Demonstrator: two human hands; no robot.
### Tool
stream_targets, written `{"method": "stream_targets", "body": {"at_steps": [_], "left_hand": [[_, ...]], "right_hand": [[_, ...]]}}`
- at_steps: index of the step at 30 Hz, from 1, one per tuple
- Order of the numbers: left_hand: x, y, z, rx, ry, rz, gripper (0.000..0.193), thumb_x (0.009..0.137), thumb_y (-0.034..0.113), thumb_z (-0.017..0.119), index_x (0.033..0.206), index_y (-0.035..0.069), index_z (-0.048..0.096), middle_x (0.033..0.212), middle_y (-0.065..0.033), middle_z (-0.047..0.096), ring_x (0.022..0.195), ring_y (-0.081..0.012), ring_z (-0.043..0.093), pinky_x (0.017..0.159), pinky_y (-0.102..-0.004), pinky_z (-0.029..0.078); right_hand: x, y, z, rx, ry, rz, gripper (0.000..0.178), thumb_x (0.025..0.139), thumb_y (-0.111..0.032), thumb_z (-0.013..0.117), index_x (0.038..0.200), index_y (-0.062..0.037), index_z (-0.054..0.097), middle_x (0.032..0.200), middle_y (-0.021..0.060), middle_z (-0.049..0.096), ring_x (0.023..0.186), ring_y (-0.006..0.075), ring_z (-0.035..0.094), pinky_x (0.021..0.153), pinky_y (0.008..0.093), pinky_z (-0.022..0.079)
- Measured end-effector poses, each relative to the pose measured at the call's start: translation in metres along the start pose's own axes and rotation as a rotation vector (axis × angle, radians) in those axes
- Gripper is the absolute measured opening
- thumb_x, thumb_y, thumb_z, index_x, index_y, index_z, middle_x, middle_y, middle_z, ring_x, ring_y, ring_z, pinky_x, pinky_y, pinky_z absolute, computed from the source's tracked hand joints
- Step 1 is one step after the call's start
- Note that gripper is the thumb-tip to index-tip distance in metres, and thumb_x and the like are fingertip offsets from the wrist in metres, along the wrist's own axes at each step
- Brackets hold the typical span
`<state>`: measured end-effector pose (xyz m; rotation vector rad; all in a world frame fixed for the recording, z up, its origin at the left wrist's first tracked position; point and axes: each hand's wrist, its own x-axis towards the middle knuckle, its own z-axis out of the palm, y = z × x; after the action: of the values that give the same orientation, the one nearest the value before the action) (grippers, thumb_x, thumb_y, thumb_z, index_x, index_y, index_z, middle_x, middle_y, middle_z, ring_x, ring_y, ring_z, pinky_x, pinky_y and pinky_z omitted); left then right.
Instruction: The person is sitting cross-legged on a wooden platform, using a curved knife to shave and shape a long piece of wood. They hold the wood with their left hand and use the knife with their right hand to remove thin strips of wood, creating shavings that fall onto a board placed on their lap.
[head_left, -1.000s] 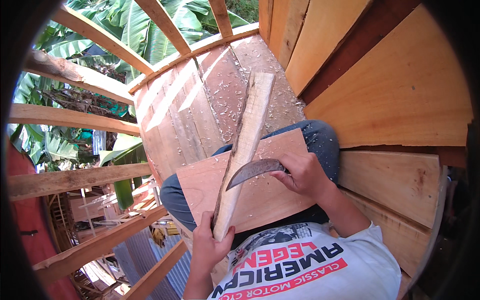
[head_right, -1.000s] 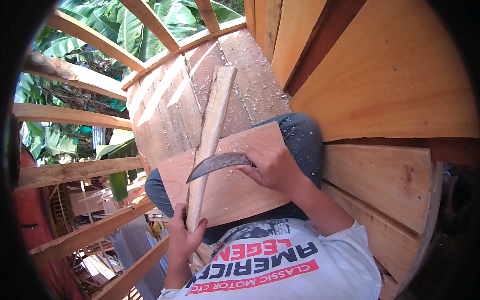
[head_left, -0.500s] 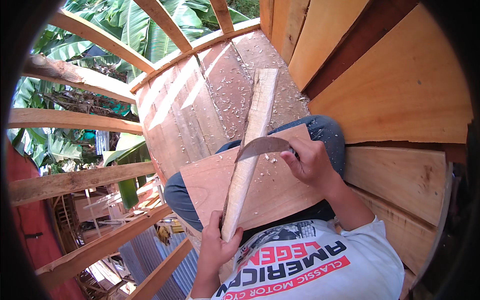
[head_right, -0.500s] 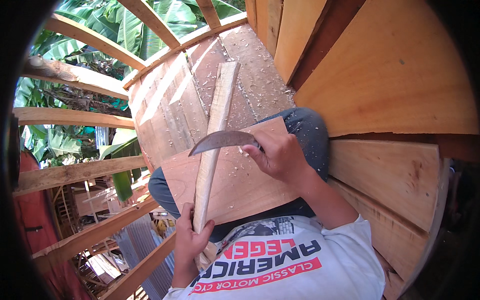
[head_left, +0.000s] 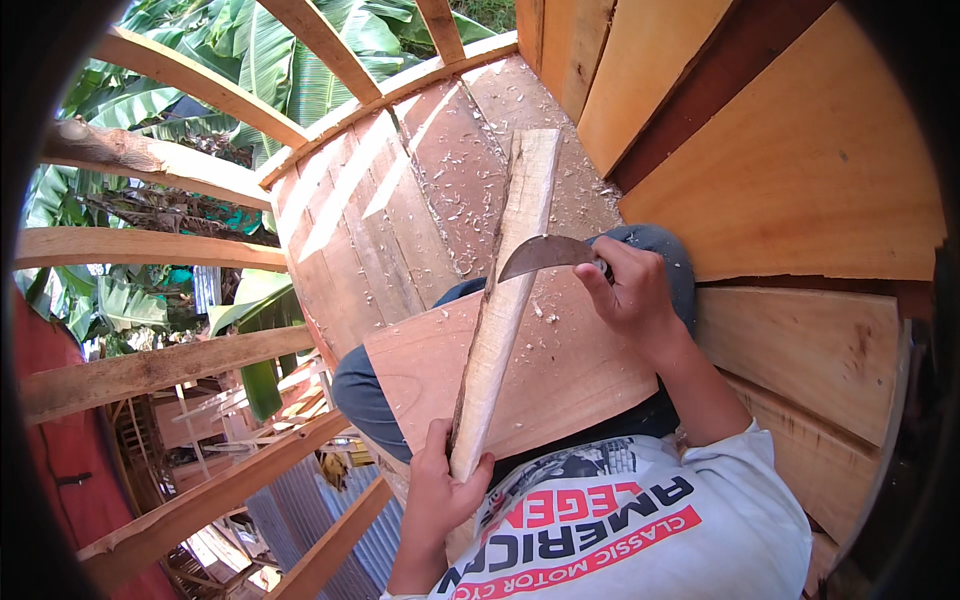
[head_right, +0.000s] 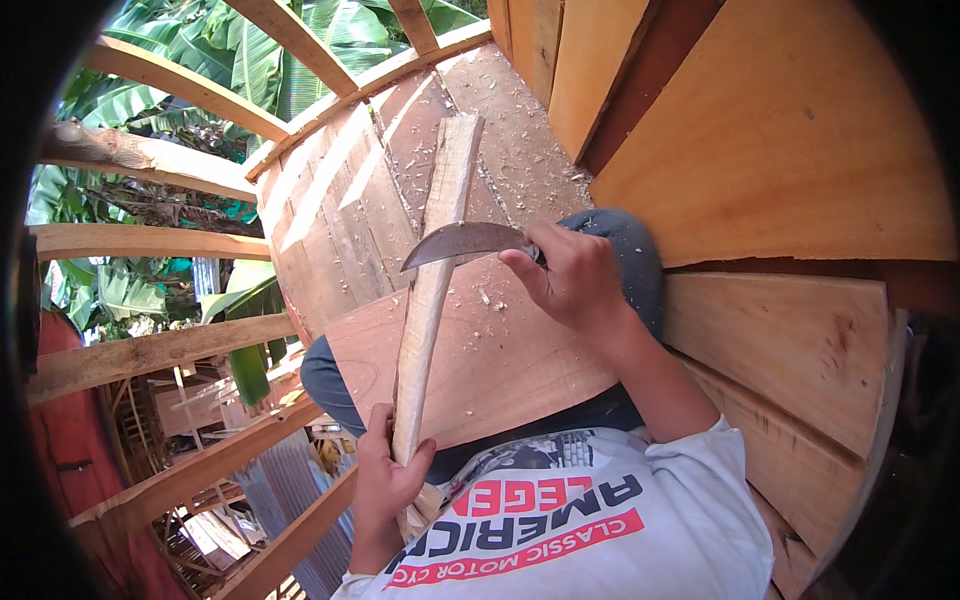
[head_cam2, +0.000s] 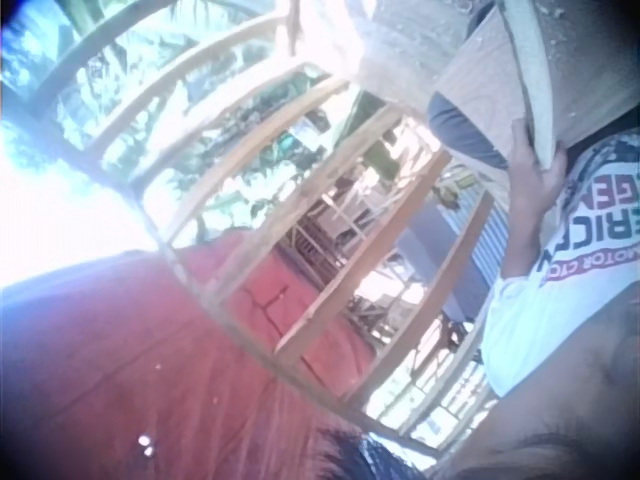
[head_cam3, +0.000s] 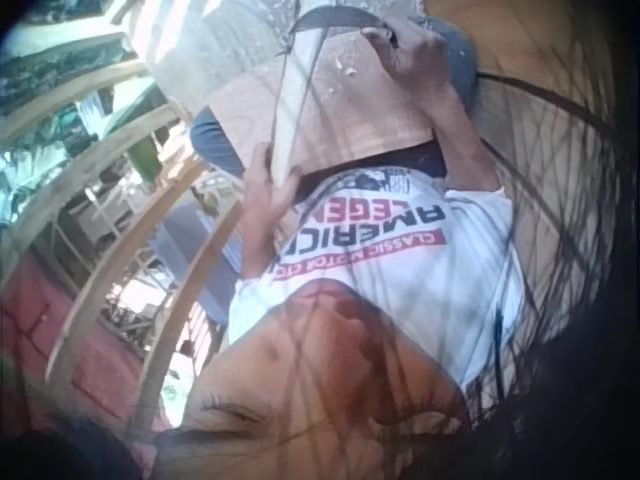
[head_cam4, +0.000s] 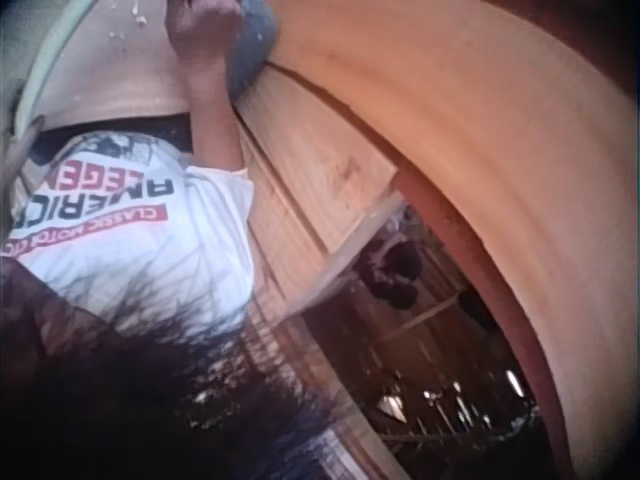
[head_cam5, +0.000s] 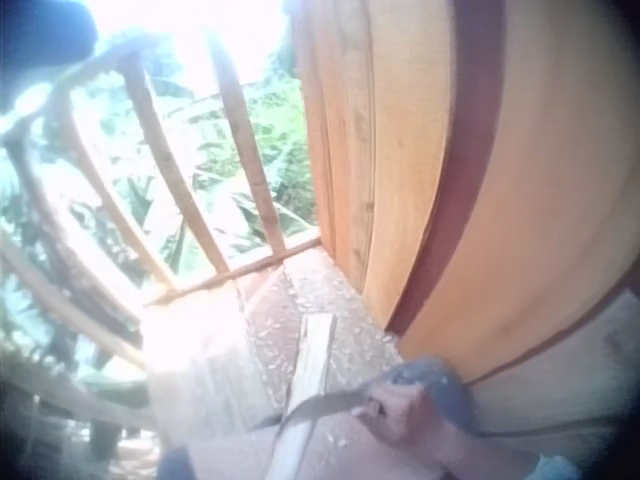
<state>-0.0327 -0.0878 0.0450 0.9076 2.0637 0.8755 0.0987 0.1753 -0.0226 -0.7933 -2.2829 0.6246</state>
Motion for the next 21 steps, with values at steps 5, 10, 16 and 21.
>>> {"method": "stream_targets", "body": {"at_steps": [5, 10, 16, 21], "left_hand": [[-0.004, -0.004, -0.005, 0.016, -0.019, -0.035, 0.035, 0.074, 0.008, 0.070, 0.101, 0.000, 0.050, 0.072, -0.0169, 0.061, 0.064, -0.0231, 0.063, 0.059, -0.0313, 0.047], [-0.003, -0.003, 0.000, -0.019, -0.019, 0.007, 0.036, 0.074, 0.008, 0.070, 0.102, -0.001, 0.050, 0.074, -0.0175, 0.062, 0.065, -0.0227, 0.063, 0.060, -0.0309, 0.048], [-0.006, -0.006, 0.000, -0.026, -0.018, -0.014, 0.036, 0.073, 0.007, 0.070, 0.103, -0.001, 0.051, 0.076, -0.0174, 0.063, 0.067, -0.0222, 0.065, 0.061, -0.0314, 0.048], [-0.004, -0.007, -0.002, -0.023, -0.002, 0.026, 0.038, 0.073, 0.007, 0.071, 0.105, -0.001, 0.051, 0.077, -0.0177, 0.063, 0.069, -0.0215, 0.065, 0.063, -0.0313, 0.049]], "right_hand": [[-0.011, -0.014, 0.002, -0.002, -0.124, -0.255, 0.044, 0.089, -0.045, 0.061, 0.068, -0.0072, 0.053, 0.056, 0.0109, 0.051, 0.051, 0.0294, 0.057, 0.045, 0.0370, 0.044], [-0.014, -0.015, 0.001, 0.029, -0.107, -0.245, 0.043, 0.088, -0.045, 0.062, 0.069, -0.0070, 0.055, 0.057, 0.0111, 0.051, 0.053, 0.0290, 0.058, 0.045, 0.0369, 0.043], [0.006, 0.008, -0.004, -0.033, -0.044, -0.039, 0.043, 0.086, -0.046, 0.064, 0.070, -0.0064, 0.056, 0.059, 0.0125, 0.053, 0.054, 0.0309, 0.059, 0.048, 0.0384, 0.044], [-0.011, -0.018, -0.001, 0.105, -0.151, -0.195, 0.043, 0.088, -0.044, 0.064, 0.072, -0.0043, 0.056, 0.058, 0.0139, 0.053, 0.053, 0.0316, 0.058, 0.048, 0.0387, 0.043]]}}
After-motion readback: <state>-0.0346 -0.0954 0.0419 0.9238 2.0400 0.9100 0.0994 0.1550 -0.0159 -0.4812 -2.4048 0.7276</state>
